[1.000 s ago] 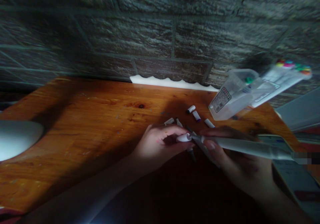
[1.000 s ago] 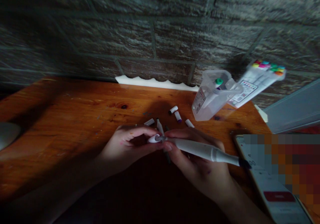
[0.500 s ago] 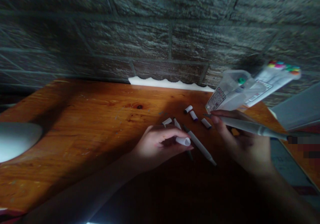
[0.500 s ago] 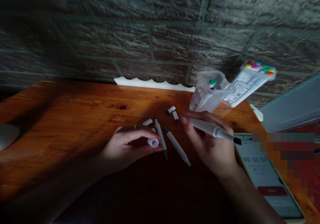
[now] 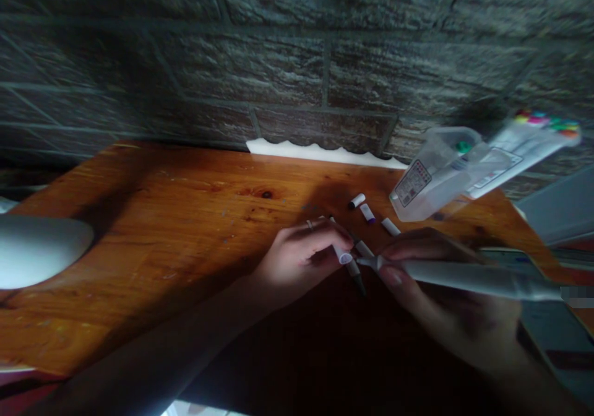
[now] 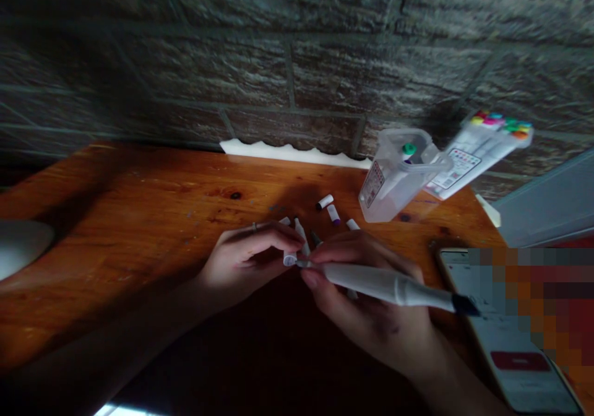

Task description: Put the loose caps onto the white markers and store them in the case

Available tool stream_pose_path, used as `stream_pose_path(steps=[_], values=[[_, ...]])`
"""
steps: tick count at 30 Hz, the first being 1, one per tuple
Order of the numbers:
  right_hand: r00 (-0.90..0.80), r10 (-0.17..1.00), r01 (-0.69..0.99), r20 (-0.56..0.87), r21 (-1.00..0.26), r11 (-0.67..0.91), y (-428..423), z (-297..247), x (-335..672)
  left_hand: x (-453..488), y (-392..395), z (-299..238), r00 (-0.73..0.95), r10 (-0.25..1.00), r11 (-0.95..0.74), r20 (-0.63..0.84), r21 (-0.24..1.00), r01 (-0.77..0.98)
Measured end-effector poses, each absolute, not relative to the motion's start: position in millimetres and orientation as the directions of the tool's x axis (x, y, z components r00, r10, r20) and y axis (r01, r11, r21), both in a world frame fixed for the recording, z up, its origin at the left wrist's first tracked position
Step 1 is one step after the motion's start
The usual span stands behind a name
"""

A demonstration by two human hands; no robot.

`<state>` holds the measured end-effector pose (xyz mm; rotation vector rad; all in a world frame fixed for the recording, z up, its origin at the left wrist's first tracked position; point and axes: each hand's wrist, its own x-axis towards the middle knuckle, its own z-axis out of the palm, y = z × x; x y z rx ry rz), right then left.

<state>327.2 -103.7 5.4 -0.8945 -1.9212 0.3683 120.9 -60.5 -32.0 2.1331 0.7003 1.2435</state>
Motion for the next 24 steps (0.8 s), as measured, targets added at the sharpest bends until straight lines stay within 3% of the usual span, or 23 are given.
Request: stream_pose_path(steps=[12,24], values=[[-0.419,0.693,0.468,0.586,-0.514,0.718,-103.5,1.9,319.8,121.0,-59.7,-33.7,0.459,0.621,-0.777,0.635,0.572,0.261],[-0.427,0.714,0.518,0.554,-0.498,0.696,-101.7,7.6,324.9,122.9,-62.2,-35.7,0.474,0.654,-0.743,0.589,0.617,0.259]])
